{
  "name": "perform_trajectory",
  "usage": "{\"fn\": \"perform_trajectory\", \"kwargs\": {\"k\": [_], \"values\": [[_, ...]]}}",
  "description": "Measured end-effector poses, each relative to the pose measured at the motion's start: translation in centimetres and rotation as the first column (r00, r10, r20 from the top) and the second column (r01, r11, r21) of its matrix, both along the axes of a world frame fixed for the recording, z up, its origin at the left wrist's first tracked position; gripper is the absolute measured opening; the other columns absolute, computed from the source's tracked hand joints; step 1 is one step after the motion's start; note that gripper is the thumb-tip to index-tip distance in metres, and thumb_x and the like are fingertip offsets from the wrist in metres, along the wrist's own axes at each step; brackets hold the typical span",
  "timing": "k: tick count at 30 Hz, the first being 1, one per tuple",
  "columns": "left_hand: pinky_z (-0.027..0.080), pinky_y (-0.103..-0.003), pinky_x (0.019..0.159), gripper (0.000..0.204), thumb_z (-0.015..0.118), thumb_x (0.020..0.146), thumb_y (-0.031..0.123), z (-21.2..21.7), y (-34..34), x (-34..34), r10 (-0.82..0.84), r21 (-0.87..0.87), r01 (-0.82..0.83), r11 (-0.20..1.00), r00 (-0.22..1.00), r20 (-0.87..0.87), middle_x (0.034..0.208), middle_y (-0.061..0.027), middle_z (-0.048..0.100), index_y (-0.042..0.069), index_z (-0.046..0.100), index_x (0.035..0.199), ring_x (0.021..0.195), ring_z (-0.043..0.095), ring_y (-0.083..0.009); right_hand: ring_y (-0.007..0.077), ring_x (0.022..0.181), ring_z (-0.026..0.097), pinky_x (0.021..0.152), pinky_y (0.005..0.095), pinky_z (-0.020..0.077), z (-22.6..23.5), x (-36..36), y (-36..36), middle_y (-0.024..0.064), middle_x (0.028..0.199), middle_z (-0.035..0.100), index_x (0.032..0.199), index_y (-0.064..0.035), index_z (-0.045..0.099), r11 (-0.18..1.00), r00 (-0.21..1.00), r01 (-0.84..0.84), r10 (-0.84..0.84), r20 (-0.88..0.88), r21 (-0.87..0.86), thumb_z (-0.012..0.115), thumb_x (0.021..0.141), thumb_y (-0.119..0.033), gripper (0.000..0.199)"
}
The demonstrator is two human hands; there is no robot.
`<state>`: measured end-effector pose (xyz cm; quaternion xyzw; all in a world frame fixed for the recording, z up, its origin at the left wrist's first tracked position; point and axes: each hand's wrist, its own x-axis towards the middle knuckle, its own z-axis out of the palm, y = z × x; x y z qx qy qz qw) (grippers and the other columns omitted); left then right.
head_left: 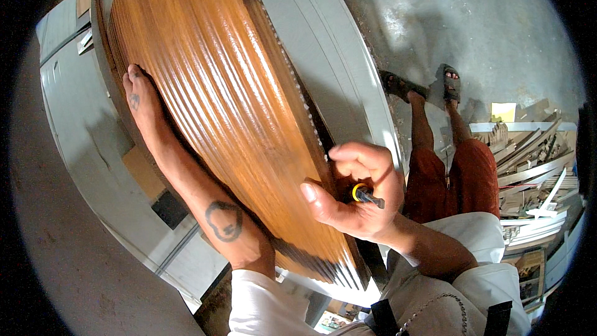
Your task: The person uses a utility knife to trim the edges of a large, ribbed wooden panel. They hold the panel steady with one hand while carefully scraping and cutting along the side with the other. The person briefly walks to a workbench to retrieve the knife before returning to the panel to continue the trimming process.
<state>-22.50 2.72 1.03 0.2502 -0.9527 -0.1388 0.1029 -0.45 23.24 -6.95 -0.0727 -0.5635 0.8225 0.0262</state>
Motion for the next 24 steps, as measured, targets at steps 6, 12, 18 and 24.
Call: {"fn": "perform_trajectory", "kwargs": {"k": [6, 12, 18, 24], "values": [[0.037, -0.044, 0.106, 0.070, 0.037, 0.097, 0.053, 0.6, 2.1, -0.7, 0.163, 0.006, -0.163, 0.987, 0.987, 0.017, 0.143, -0.0266, 0.045, 0.004, 0.036, 0.147, 0.131, 0.046, -0.0391, 0.0087, 0.065, 0.060, 0.057, 0.0225, 0.0494, 0.0, -0.8, 0.7, 0.0045, 0.075, 0.061, 0.111, -0.0002, 0.049, 0.994, 0.995, 0.005, 0.007, -0.102, 0.109, 0.079, 0.079, -0.006, 0.044], [0.038, -0.044, 0.105, 0.068, 0.037, 0.098, 0.052, 0.7, 3.5, -0.4, 0.122, -0.010, -0.122, 0.993, 0.991, 0.055, 0.142, -0.0255, 0.047, 0.004, 0.038, 0.146, 0.130, 0.047, -0.0390, 0.0076, 0.061, 0.057, 0.051, 0.0236, 0.0457, 0.3, -0.8, -0.1, 0.0030, 0.073, 0.062, 0.104, -0.0015, 0.054, 0.990, 0.991, 0.127, -0.124, -0.051, 0.055, 0.081, 0.078, -0.010, 0.038], [0.037, -0.043, 0.105, 0.066, 0.037, 0.098, 0.050, 0.3, 1.2, -0.7, 0.103, 0.010, -0.104, 0.995, 0.995, 0.013, 0.141, -0.0242, 0.049, 0.004, 0.041, 0.145, 0.130, 0.047, -0.0378, 0.0077, 0.060, 0.059, 0.052, 0.0231, 0.0492, 0.2, -0.4, -0.1, 0.0051, 0.075, 0.064, 0.105, -0.0009, 0.054, 0.996, 0.997, 0.074, -0.073, -0.015, 0.054, 0.081, 0.079, -0.010, 0.039], [0.037, -0.042, 0.106, 0.069, 0.037, 0.098, 0.050, 0.3, 0.2, -0.2, 0.050, 0.028, -0.050, 0.998, 0.999, 0.011, 0.142, -0.0258, 0.046, 0.001, 0.037, 0.146, 0.132, 0.046, -0.0377, 0.0070, 0.062, 0.061, 0.054, 0.0211, 0.0504, -0.5, -0.3, 0.5, 0.0060, 0.078, 0.065, 0.111, 0.0001, 0.053, 0.991, 0.991, 0.051, -0.034, -0.130, 0.128, 0.080, 0.080, -0.007, 0.041]]}}
